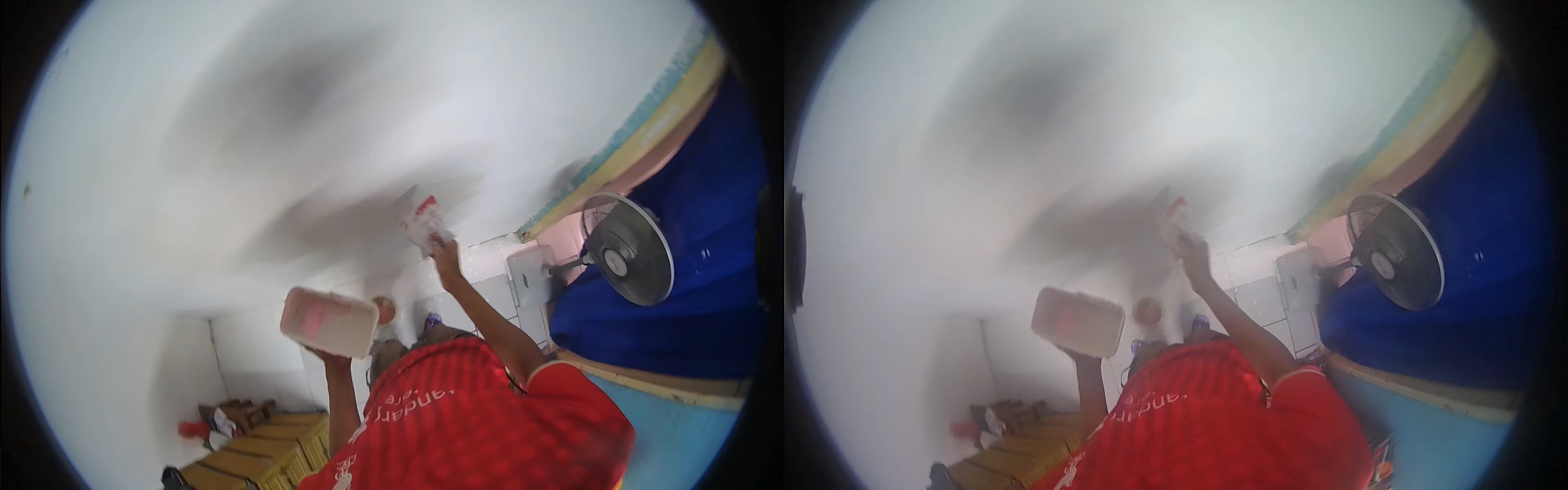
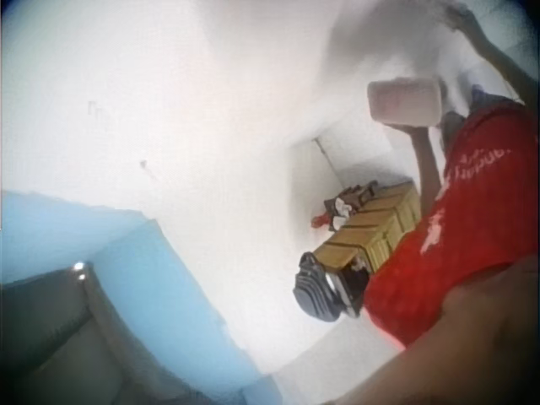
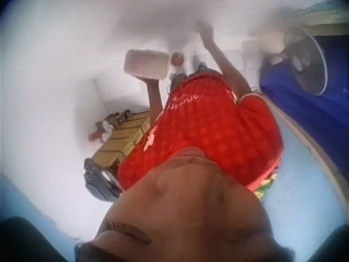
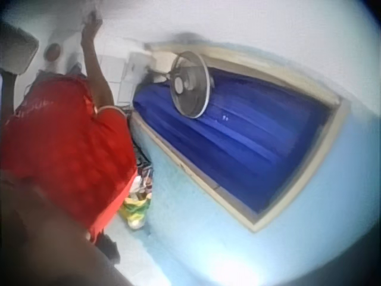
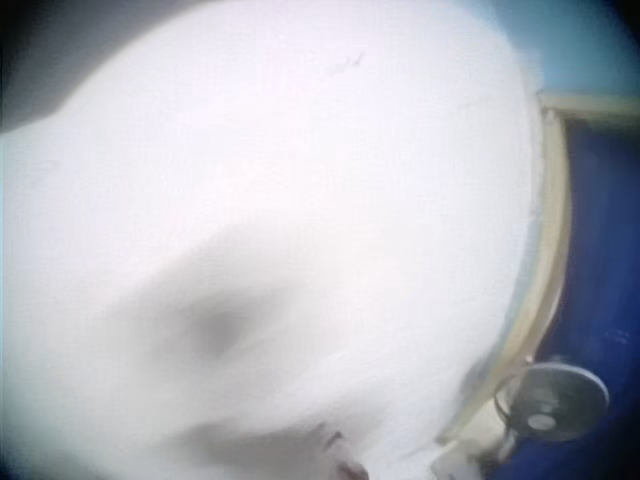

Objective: The person repeatedly scoops white paint from a container using a small trowel and applies it to the ceiling in a small room. The person works methodically, spreading the paint across the ceiling surface.

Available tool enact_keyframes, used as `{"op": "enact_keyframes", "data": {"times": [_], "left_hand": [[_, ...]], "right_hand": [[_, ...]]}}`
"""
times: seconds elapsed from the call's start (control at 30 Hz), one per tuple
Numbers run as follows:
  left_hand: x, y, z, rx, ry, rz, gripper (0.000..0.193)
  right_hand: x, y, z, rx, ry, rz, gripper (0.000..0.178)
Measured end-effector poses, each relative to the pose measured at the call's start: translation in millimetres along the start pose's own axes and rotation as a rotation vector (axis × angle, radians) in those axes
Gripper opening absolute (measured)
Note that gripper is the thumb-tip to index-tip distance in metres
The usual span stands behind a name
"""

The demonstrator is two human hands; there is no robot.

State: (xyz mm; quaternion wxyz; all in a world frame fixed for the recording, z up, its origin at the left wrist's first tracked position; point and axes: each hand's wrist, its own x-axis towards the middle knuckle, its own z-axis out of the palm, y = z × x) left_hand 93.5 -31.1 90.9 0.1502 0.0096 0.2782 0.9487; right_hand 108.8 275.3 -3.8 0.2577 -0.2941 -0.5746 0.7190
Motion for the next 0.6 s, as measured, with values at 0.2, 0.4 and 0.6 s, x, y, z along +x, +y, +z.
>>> {"op": "enact_keyframes", "data": {"times": [0.2, 0.4, 0.6], "left_hand": [[15, -10, 46, -0.060, 0.038, -0.024, 0.065], [23, -2, 103, -0.440, -0.210, -0.120, 0.086], [35, -2, 114, -0.291, -0.268, -0.050, 0.076]], "right_hand": [[-70, -119, -42, 0.225, -0.011, 0.207, 0.034], [-119, -199, -38, -0.461, -0.369, -0.429, 0.022], [-135, -284, 42, -0.710, -0.870, -0.625, 0.030]]}}
